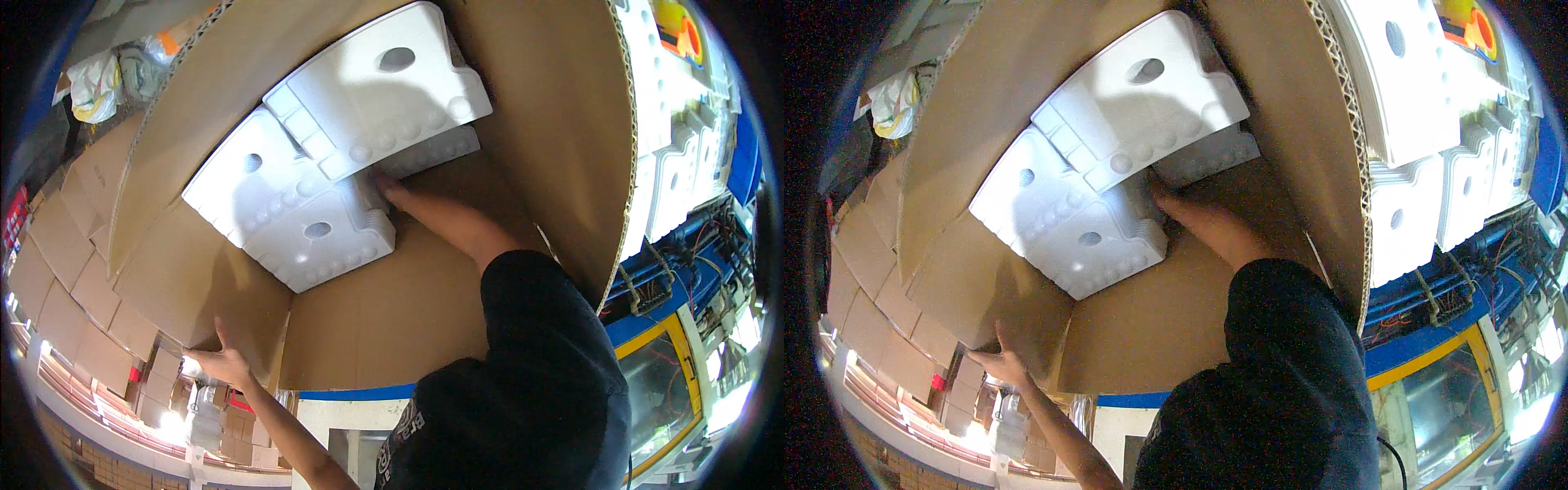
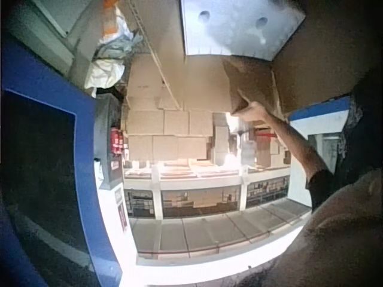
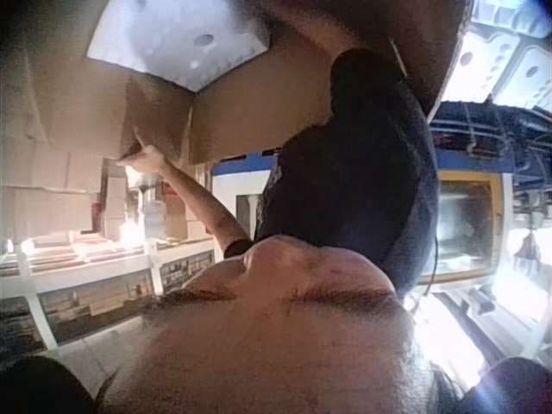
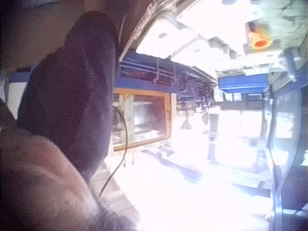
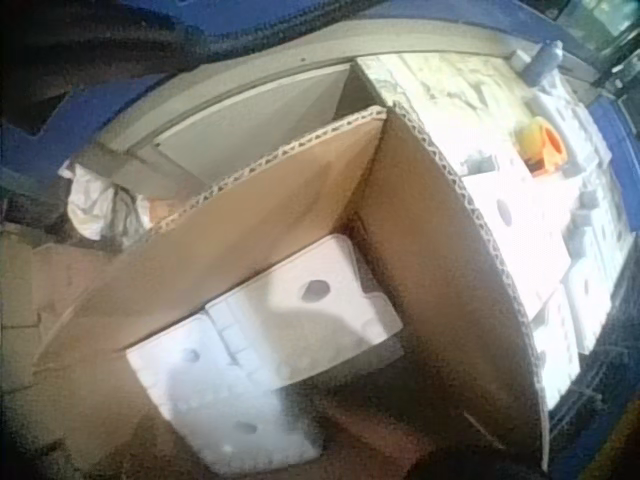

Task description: The person repeatedly picks white plastic parts from a blue bin, stacks them on a table, and places the stacks into a cardboard box. The person handles the parts by hand, aligning them into neat stacks before transferring them to the box.

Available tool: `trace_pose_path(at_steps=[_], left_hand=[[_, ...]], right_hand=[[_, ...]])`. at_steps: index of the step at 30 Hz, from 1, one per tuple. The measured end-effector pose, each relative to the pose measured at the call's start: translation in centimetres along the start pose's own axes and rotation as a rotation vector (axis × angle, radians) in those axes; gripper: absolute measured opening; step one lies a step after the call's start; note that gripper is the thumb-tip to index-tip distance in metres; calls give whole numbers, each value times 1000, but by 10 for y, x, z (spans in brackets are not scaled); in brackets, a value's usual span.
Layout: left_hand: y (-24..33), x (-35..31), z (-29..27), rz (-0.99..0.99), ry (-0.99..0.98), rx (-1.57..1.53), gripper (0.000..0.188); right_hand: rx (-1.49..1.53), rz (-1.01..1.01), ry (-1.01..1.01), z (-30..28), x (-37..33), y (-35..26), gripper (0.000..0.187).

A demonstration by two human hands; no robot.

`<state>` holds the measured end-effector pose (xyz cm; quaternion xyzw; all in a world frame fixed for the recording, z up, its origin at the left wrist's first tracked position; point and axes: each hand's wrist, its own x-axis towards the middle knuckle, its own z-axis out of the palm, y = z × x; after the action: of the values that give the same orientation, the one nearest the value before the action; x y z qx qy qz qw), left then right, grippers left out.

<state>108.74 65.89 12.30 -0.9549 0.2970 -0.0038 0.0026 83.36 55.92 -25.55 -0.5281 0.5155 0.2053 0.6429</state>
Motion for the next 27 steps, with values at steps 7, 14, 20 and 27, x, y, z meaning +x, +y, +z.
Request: trace_pose_path(at_steps=[7,14,20,27], left_hand=[[11,-8,-5,103,27,1,82],[9,-6,-8,17,-56,-64,79],[11,-8,-4,17,-26,-157,80],[8,-11,-5,29,-17,-171,87]], right_hand=[[103,-17,37,22,0,-4,41],[137,10,38,14,7,6,42],[202,-3,40,-3,27,-5,43],[267,-13,54,-9,43,-9,45]])
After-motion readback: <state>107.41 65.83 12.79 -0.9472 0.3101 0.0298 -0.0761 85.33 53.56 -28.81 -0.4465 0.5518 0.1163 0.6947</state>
